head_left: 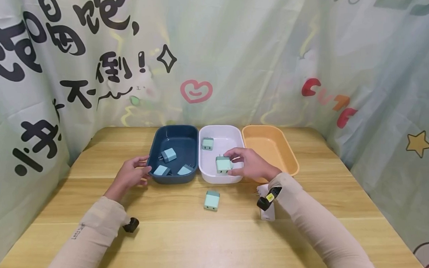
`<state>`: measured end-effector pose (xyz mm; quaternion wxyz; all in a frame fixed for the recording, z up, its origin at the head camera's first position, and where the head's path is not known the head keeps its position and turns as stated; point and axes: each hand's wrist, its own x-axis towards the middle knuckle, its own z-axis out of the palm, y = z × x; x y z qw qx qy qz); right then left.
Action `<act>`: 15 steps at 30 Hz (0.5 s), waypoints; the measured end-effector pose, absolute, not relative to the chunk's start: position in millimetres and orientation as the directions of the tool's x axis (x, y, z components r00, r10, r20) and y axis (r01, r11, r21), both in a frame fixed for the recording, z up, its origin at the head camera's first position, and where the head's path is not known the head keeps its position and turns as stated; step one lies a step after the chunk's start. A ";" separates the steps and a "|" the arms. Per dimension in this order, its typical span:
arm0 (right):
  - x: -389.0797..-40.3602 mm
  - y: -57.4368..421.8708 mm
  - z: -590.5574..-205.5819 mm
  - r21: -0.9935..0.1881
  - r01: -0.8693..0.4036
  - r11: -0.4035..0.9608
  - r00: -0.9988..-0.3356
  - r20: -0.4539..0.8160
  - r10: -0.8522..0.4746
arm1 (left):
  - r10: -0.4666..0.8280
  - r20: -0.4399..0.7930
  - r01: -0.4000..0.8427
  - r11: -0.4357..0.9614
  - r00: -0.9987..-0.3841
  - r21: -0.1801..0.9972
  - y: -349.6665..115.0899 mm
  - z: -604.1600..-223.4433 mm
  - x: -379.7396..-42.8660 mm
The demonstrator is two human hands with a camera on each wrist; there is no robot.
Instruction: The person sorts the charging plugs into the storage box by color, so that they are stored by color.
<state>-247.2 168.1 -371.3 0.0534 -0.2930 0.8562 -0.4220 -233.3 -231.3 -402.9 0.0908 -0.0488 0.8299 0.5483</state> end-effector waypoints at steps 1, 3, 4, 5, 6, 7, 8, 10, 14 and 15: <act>-248.4 167.9 -371.0 -0.752 -0.455 0.478 -0.826 0.154 -0.543 | 0.018 -0.205 -0.181 0.393 -0.979 0.901 -231.3 -402.8 -233.3; -250.7 167.8 -370.6 -0.746 -0.453 0.487 -0.829 0.153 -0.538 | 0.019 -0.203 -0.180 0.391 -0.979 0.903 -231.2 -402.9 -233.3; -251.7 167.8 -370.3 -0.746 -0.450 0.492 -0.833 0.151 -0.533 | 0.018 -0.203 -0.180 0.391 -0.979 0.903 -231.1 -402.8 -233.1; -253.0 167.7 -370.2 -0.745 -0.445 0.497 -0.837 0.148 -0.527 | 0.018 -0.203 -0.180 0.390 -0.979 0.903 -231.1 -402.8 -233.1; -254.3 167.7 -370.2 -0.746 -0.442 0.498 -0.840 0.148 -0.523 | 0.018 -0.203 -0.180 0.390 -0.979 0.903 -231.0 -402.7 -233.1; -255.7 167.8 -370.3 -0.745 -0.439 0.502 -0.842 0.147 -0.519 | 0.017 -0.204 -0.181 0.391 -0.979 0.902 -231.0 -402.5 -233.0; -256.9 167.8 -370.2 -0.745 -0.436 0.504 -0.845 0.147 -0.514 | 0.016 -0.204 -0.182 0.393 -0.979 0.901 -231.0 -402.4 -233.1; -260.2 168.0 -370.5 -0.743 -0.435 0.509 -0.849 0.150 -0.507 | 0.013 -0.207 -0.185 0.396 -0.978 0.899 -231.1 -402.3 -233.3; -265.3 168.4 -370.9 -0.744 -0.440 0.503 -0.849 0.161 -0.504 | 0.010 -0.209 -0.187 0.397 -0.978 0.898 -231.2 -402.7 -233.7; -266.8 168.5 -371.3 -0.744 -0.441 0.502 -0.848 0.163 -0.504 | 0.011 -0.209 -0.187 0.398 -0.978 0.898 -231.1 -402.7 -233.6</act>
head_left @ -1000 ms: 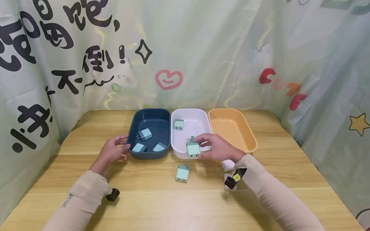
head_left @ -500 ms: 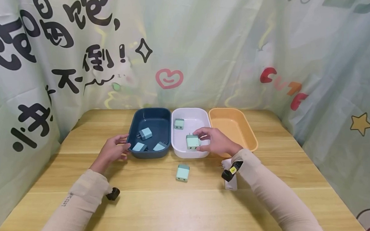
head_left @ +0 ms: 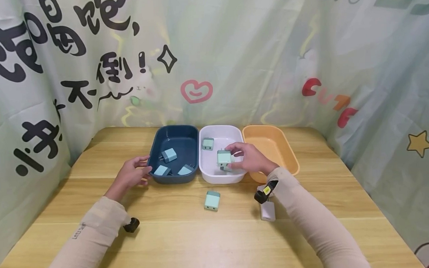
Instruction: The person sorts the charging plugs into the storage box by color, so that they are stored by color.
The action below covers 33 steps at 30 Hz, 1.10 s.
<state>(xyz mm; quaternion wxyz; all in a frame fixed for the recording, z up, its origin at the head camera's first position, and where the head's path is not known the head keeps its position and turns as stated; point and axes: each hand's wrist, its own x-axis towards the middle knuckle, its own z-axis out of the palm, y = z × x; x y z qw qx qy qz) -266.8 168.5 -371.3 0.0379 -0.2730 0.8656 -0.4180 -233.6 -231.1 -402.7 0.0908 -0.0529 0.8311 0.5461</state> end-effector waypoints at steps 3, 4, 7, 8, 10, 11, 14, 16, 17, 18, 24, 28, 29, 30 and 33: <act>-271.1 168.5 -371.8 -0.752 -0.437 0.493 -0.850 0.166 -0.500 | 0.010 -0.211 -0.190 0.399 -0.977 0.897 -230.7 -402.1 -233.7; -272.8 168.6 -372.3 -0.753 -0.434 0.494 -0.852 0.166 -0.496 | 0.008 -0.212 -0.191 0.401 -0.977 0.896 -230.6 -402.0 -233.6; -278.1 168.7 -373.8 -0.757 -0.424 0.497 -0.860 0.166 -0.482 | 0.005 -0.216 -0.196 0.401 -0.976 0.895 -230.5 -402.1 -233.6; -279.7 169.0 -374.0 -0.757 -0.419 0.501 -0.864 0.164 -0.476 | 0.004 -0.217 -0.197 0.400 -0.976 0.895 -230.5 -402.2 -233.7; -282.4 169.3 -374.4 -0.758 -0.404 0.512 -0.874 0.154 -0.461 | 0.004 -0.218 -0.199 0.397 -0.976 0.896 -230.5 -402.4 -233.8; -283.6 169.5 -374.6 -0.761 -0.396 0.513 -0.877 0.150 -0.456 | 0.004 -0.219 -0.200 0.394 -0.976 0.897 -230.5 -402.6 -234.0; -287.0 170.1 -375.4 -0.761 -0.370 0.533 -0.891 0.127 -0.437 | 0.004 -0.221 -0.202 0.392 -0.975 0.897 -230.7 -403.2 -234.2; -289.4 170.3 -376.7 -0.761 -0.355 0.544 -0.898 0.116 -0.425 | 0.004 -0.221 -0.201 0.394 -0.975 0.897 -230.7 -403.3 -234.3; -290.5 170.4 -377.0 -0.761 -0.350 0.546 -0.901 0.113 -0.419 | 0.005 -0.220 -0.201 0.396 -0.975 0.896 -230.7 -403.3 -234.4; -291.6 170.4 -377.4 -0.761 -0.345 0.550 -0.904 0.111 -0.413 | 0.005 -0.220 -0.200 0.398 -0.976 0.896 -230.6 -403.2 -234.4; -300.0 168.4 -378.5 -0.766 -0.347 0.542 -0.904 0.118 -0.411 | 0.012 -0.217 -0.195 0.396 -0.976 0.897 -231.0 -403.1 -233.6; -308.2 167.6 -380.2 -0.764 -0.342 0.548 -0.904 0.110 -0.412 | 0.011 -0.208 -0.187 0.396 -0.978 0.899 -231.0 -403.0 -233.2; -310.1 167.5 -380.6 -0.764 -0.342 0.547 -0.904 0.108 -0.414 | 0.010 -0.207 -0.186 0.397 -0.978 0.899 -231.0 -403.0 -233.2; -312.2 167.4 -381.1 -0.764 -0.340 0.549 -0.905 0.106 -0.412 | 0.009 -0.207 -0.186 0.397 -0.978 0.899 -231.0 -403.0 -233.2; -316.9 167.0 -381.5 -0.763 -0.340 0.549 -0.903 0.103 -0.417 | 0.008 -0.204 -0.184 0.399 -0.979 0.898 -231.2 -403.3 -233.4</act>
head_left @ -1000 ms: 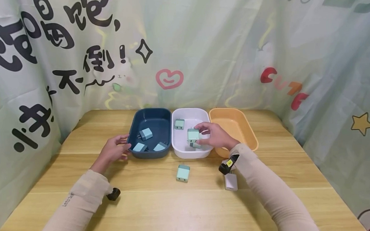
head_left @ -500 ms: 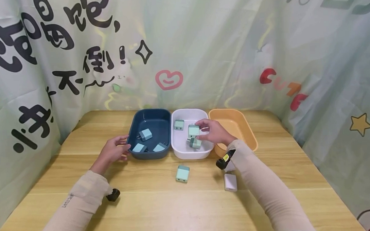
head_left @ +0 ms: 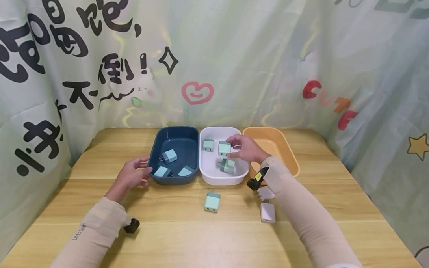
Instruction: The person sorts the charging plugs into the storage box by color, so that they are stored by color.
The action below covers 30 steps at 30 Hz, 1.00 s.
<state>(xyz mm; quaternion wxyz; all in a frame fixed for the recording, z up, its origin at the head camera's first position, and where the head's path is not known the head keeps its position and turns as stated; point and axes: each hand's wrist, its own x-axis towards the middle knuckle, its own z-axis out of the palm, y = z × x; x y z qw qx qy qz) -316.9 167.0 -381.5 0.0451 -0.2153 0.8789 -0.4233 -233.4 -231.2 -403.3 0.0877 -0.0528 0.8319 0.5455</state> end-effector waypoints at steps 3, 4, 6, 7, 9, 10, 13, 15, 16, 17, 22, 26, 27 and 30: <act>-319.2 166.6 -381.4 -0.759 -0.328 0.562 -0.908 0.089 -0.409 | 0.006 -0.204 -0.184 0.403 -0.979 0.896 -231.1 -403.5 -233.6; -319.7 166.4 -381.3 -0.759 -0.321 0.567 -0.911 0.083 -0.405 | 0.006 -0.204 -0.184 0.406 -0.979 0.895 -231.0 -403.4 -233.4; -321.0 166.0 -381.2 -0.756 -0.315 0.573 -0.913 0.077 -0.400 | 0.005 -0.205 -0.185 0.408 -0.979 0.894 -230.6 -403.2 -233.3; -321.8 165.9 -381.4 -0.756 -0.314 0.575 -0.914 0.076 -0.399 | 0.005 -0.206 -0.186 0.409 -0.979 0.893 -230.5 -403.3 -233.3; -323.2 165.4 -381.2 -0.756 -0.311 0.576 -0.915 0.075 -0.396 | 0.006 -0.205 -0.185 0.407 -0.979 0.894 -230.3 -403.4 -233.2; -324.1 165.3 -381.3 -0.758 -0.308 0.575 -0.916 0.075 -0.393 | 0.006 -0.204 -0.184 0.406 -0.979 0.895 -230.3 -403.5 -233.1; -326.3 164.8 -381.1 -0.763 -0.294 0.576 -0.921 0.064 -0.385 | 0.006 -0.202 -0.182 0.403 -0.979 0.897 -230.3 -403.5 -233.0; -327.6 164.5 -381.0 -0.767 -0.279 0.578 -0.925 0.053 -0.376 | 0.005 -0.203 -0.184 0.402 -0.979 0.897 -230.2 -403.4 -233.1; -328.1 164.6 -381.0 -0.768 -0.274 0.578 -0.926 0.050 -0.373 | 0.004 -0.203 -0.184 0.402 -0.979 0.897 -230.0 -403.5 -233.1; -328.4 164.7 -380.9 -0.768 -0.270 0.581 -0.927 0.046 -0.371 | 0.004 -0.204 -0.185 0.402 -0.979 0.897 -229.9 -403.5 -233.1; -329.3 165.5 -381.6 -0.766 -0.263 0.587 -0.929 0.037 -0.368 | -0.002 -0.211 -0.193 0.404 -0.978 0.894 -229.5 -404.3 -233.0; -330.1 165.9 -382.8 -0.764 -0.264 0.588 -0.929 0.037 -0.369 | -0.009 -0.216 -0.201 0.406 -0.976 0.892 -229.5 -404.9 -232.9; -330.3 165.9 -383.0 -0.764 -0.263 0.589 -0.929 0.037 -0.367 | -0.011 -0.216 -0.202 0.407 -0.976 0.891 -229.6 -405.1 -233.2; -331.1 165.9 -383.1 -0.764 -0.255 0.593 -0.933 0.033 -0.359 | -0.006 -0.212 -0.196 0.407 -0.977 0.892 -229.9 -405.2 -233.6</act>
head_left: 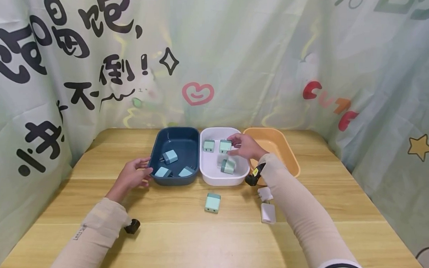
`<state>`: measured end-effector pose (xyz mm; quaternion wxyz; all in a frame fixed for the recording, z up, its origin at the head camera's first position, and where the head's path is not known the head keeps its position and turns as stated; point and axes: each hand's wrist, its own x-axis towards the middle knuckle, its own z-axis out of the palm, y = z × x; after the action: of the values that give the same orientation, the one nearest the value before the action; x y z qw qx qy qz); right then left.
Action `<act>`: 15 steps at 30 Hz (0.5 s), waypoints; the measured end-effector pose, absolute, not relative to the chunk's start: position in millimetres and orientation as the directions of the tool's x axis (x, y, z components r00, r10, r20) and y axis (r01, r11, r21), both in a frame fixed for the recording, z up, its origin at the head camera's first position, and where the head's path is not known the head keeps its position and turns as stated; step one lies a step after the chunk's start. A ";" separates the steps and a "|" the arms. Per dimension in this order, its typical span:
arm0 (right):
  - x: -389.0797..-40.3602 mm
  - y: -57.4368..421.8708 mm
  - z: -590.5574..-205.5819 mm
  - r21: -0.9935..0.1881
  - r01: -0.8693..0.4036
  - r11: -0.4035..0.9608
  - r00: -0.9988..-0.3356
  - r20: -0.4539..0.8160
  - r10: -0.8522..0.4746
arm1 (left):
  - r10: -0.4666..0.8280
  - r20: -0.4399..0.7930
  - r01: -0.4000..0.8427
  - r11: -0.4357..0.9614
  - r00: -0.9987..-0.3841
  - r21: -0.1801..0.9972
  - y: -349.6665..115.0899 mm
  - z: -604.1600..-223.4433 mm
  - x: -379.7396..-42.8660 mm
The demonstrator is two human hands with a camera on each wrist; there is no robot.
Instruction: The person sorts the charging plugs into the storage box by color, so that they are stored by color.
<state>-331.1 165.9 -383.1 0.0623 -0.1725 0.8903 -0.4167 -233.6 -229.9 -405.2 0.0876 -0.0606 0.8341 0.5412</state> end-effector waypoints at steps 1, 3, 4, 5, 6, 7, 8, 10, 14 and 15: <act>-331.2 165.8 -383.2 -0.765 -0.250 0.594 -0.934 0.030 -0.355 | -0.006 -0.213 -0.197 0.406 -0.977 0.892 -229.9 -405.2 -233.8; -331.6 165.5 -383.3 -0.768 -0.240 0.594 -0.938 0.026 -0.346 | -0.002 -0.214 -0.196 0.407 -0.977 0.892 -229.7 -404.8 -233.7; -331.8 165.6 -383.6 -0.770 -0.236 0.593 -0.940 0.024 -0.342 | 0.000 -0.214 -0.195 0.407 -0.977 0.892 -229.6 -404.5 -233.6; -331.7 165.5 -383.7 -0.771 -0.234 0.592 -0.940 0.025 -0.339 | -0.004 -0.218 -0.201 0.406 -0.976 0.891 -229.5 -404.2 -233.7; -331.9 165.6 -383.9 -0.775 -0.233 0.588 -0.941 0.026 -0.338 | -0.004 -0.218 -0.201 0.407 -0.976 0.891 -229.4 -403.7 -233.5; -332.0 165.9 -384.3 -0.778 -0.230 0.585 -0.942 0.026 -0.335 | -0.003 -0.219 -0.201 0.407 -0.976 0.891 -229.3 -403.5 -233.5; -331.7 166.2 -384.4 -0.781 -0.228 0.582 -0.942 0.026 -0.333 | -0.002 -0.218 -0.199 0.408 -0.976 0.891 -229.4 -403.2 -233.4; -330.8 166.9 -384.3 -0.789 -0.220 0.573 -0.944 0.026 -0.328 | -0.003 -0.218 -0.200 0.408 -0.976 0.891 -229.4 -402.6 -233.2; -327.8 168.0 -383.1 -0.806 -0.219 0.550 -0.942 0.028 -0.334 | -0.003 -0.213 -0.196 0.409 -0.977 0.891 -229.4 -402.2 -232.8; -326.9 168.8 -383.1 -0.810 -0.224 0.542 -0.939 0.032 -0.341 | -0.005 -0.214 -0.197 0.408 -0.977 0.892 -229.3 -402.5 -232.9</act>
<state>-326.9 168.8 -383.1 0.0650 -0.1614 0.8756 -0.4507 -232.9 -229.3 -402.5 0.0888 -0.0605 0.8342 0.5408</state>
